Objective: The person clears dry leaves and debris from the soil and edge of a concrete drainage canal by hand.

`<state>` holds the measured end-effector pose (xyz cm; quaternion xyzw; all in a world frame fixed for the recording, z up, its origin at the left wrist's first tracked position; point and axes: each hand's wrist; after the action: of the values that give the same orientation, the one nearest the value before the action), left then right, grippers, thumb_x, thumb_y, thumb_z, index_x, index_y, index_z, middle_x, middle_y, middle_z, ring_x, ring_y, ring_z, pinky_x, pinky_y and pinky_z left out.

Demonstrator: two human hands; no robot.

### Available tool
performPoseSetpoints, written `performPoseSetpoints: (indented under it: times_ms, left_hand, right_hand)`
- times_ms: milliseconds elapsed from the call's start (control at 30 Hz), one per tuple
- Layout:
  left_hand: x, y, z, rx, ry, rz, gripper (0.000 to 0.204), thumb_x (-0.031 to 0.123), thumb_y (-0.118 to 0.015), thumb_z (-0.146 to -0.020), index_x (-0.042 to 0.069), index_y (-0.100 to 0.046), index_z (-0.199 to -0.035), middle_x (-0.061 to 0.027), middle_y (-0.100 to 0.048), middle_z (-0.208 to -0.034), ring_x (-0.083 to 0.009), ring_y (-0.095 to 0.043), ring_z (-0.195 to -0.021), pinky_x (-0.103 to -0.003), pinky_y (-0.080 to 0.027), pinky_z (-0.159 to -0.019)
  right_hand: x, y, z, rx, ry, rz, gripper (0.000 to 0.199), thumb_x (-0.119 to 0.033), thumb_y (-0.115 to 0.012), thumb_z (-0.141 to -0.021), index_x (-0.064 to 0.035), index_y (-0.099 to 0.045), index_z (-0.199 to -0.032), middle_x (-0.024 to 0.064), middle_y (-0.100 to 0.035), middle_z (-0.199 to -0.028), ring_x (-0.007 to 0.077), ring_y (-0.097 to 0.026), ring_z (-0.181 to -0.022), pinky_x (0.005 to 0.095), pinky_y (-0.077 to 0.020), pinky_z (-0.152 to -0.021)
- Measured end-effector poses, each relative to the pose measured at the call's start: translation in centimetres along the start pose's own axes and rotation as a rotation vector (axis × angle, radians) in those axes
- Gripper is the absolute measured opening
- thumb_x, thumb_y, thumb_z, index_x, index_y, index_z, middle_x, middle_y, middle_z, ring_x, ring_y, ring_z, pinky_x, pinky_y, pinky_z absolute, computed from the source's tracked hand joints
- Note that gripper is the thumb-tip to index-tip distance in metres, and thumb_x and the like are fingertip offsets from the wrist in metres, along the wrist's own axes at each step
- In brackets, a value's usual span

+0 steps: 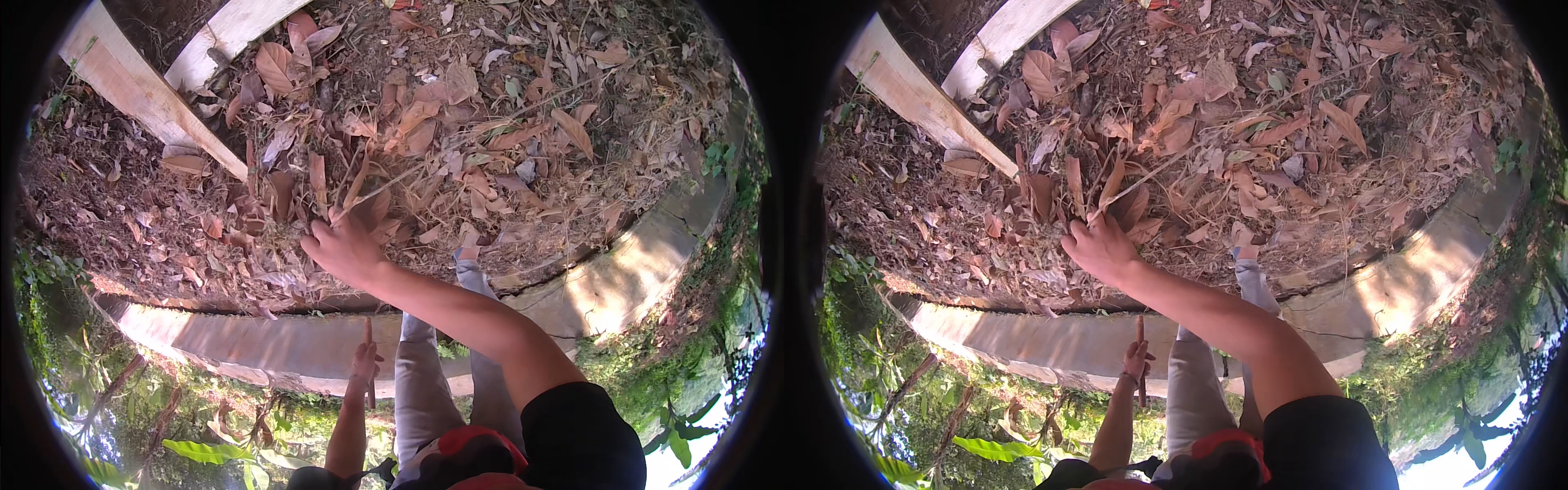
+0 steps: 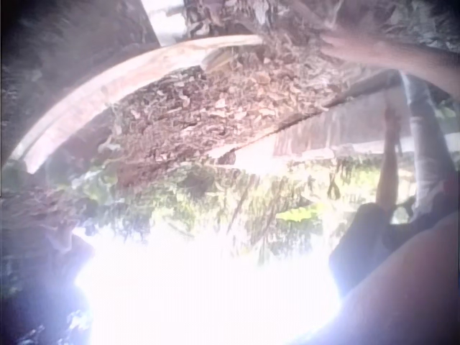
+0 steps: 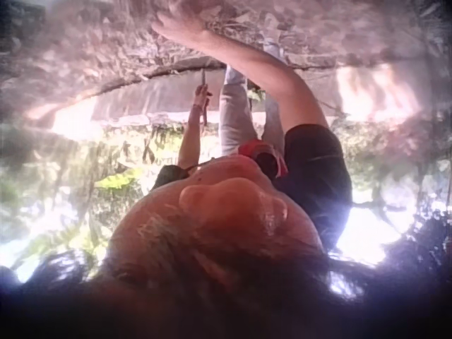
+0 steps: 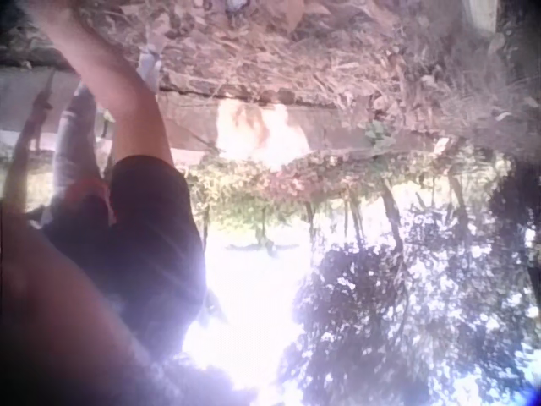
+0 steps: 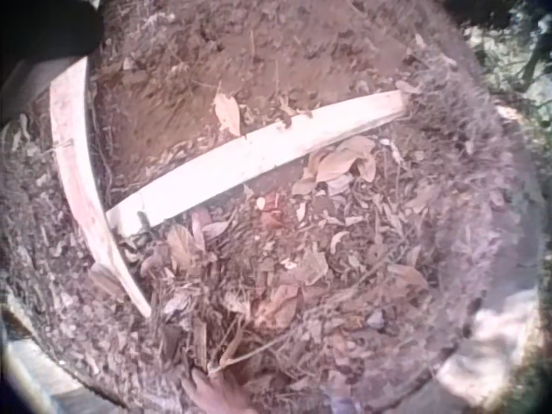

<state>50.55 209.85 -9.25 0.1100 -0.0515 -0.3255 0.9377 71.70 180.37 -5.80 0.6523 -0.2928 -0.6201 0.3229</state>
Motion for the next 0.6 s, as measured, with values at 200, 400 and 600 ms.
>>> performPoseSetpoints:
  times_ms: [200,400,600]
  left_hand:
    - [0.7,-0.9,0.6,0.012,0.047,-0.011,0.03,0.037,-0.051,-0.091,0.009,-0.05,-0.101,-0.0079,-0.061,-0.067,-0.0102,-0.046,-0.039,-0.024,-0.037,-0.033]
    - [1.4,-1.8,1.0,-0.016,0.048,0.021,0.03,0.036,-0.05,-0.092,0.008,-0.05,-0.103,-0.0084,-0.061,-0.068,-0.0106,-0.045,-0.037,-0.025,-0.036,-0.032]
    - [0.0,-1.8,1.1,0.025,0.045,0.077,0.027,0.034,-0.049,-0.093,0.009,-0.051,-0.102,-0.0085,-0.059,-0.067,-0.0102,-0.043,-0.036,-0.025,-0.033,-0.031]
  right_hand:
    - [-2.4,-1.6,4.3,-0.073,0.051,-0.08,0.009,-0.015,-0.056,-0.077,-0.0094,-0.06,-0.083,0.0059,-0.054,-0.083,0.0355,-0.051,-0.096,0.0363,-0.051,-0.073]
    - [0.7,1.3,6.2,0.048,0.167,-0.063,0.008,-0.015,-0.06,-0.069,-0.0117,-0.057,-0.076,0.0025,-0.048,-0.074,0.024,-0.05,-0.084,0.0315,-0.0489,-0.07]
    - [12.0,17.7,4.5,0.273,0.014,0.089,0.03,-0.008,-0.074,-0.065,-0.0087,-0.06,-0.091,0.0036,-0.054,-0.085,0.0253,-0.049,-0.087,0.0333,-0.045,-0.074]
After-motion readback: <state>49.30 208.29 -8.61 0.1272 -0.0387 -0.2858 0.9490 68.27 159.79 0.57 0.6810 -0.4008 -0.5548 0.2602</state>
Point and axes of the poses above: each hand's wrist, its own z-axis away from the middle knuckle, its own y-axis out of the back of the hand, x = y × z
